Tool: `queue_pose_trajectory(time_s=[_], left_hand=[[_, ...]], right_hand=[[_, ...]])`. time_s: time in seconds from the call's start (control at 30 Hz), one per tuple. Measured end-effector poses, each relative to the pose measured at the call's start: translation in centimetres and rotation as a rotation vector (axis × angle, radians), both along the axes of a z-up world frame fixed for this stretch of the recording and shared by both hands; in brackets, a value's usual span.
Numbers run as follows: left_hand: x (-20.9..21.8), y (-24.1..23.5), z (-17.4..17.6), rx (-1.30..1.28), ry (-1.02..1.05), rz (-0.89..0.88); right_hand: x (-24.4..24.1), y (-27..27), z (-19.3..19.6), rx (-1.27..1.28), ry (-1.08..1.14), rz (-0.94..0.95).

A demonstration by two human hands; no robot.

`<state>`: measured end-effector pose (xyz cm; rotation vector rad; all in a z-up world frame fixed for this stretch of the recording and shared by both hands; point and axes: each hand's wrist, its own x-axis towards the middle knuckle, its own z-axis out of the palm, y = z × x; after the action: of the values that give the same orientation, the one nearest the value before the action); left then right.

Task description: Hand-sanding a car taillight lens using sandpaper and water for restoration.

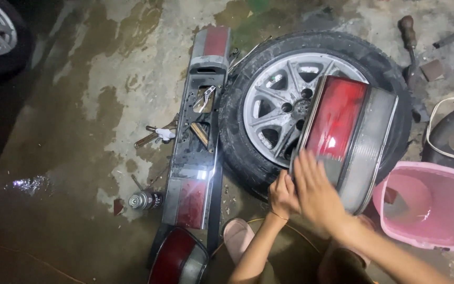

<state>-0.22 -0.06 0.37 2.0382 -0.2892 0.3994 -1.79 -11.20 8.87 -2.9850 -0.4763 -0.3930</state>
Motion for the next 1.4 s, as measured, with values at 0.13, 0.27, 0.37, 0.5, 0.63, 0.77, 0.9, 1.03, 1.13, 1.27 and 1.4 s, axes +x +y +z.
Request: queue_pose_trajectory(time_s=[0.13,0.27,0.37,0.5,0.63,0.77,0.9,1.03,1.13,1.27,1.4], left_hand=[[0.0,0.2,0.6,-0.056,0.060,-0.029],[-0.4,0.2,0.2,-0.036,0.029,-0.011],[0.0,0.3,1.5,-0.025,0.012,-0.014],[0.1,0.4,2.2,-0.005,0.006,-0.020],[0.1,0.2,2.5,-0.019,-0.006,-0.004],[-0.1,0.5,2.8,-0.008,0.049,-0.055],[-0.1,0.3,3.8,-0.014,0.088,-0.064],[-0.1,0.3,2.7,-0.021,0.083,-0.078],[0.2,0.2,1.6,-0.017,0.003,0.002],[0.1,0.2,2.1,-0.012,0.002,-0.001],[0.2,0.2,2.4,-0.028,0.010,0.005]], right_hand=[[-2.0,-1.4,-0.7,0.125,0.048,0.038],[4.1,-5.3,0.6,0.221,0.100,-0.072],[10.9,-8.9,1.3,0.270,0.171,-0.193],[16.8,-12.9,-0.5,0.319,0.240,-0.302],[11.4,-9.4,2.0,0.310,0.267,-0.334],[0.3,-5.1,-0.6,0.350,0.168,-0.181],[-5.6,-3.9,-0.8,0.382,0.131,-0.063],[-0.5,-6.5,-1.5,0.435,0.181,-0.147],[5.9,-9.9,-0.7,0.428,0.125,-0.306],[11.9,-16.1,-1.9,0.536,0.163,-0.429],[9.5,-14.8,1.1,0.594,0.206,-0.395]])
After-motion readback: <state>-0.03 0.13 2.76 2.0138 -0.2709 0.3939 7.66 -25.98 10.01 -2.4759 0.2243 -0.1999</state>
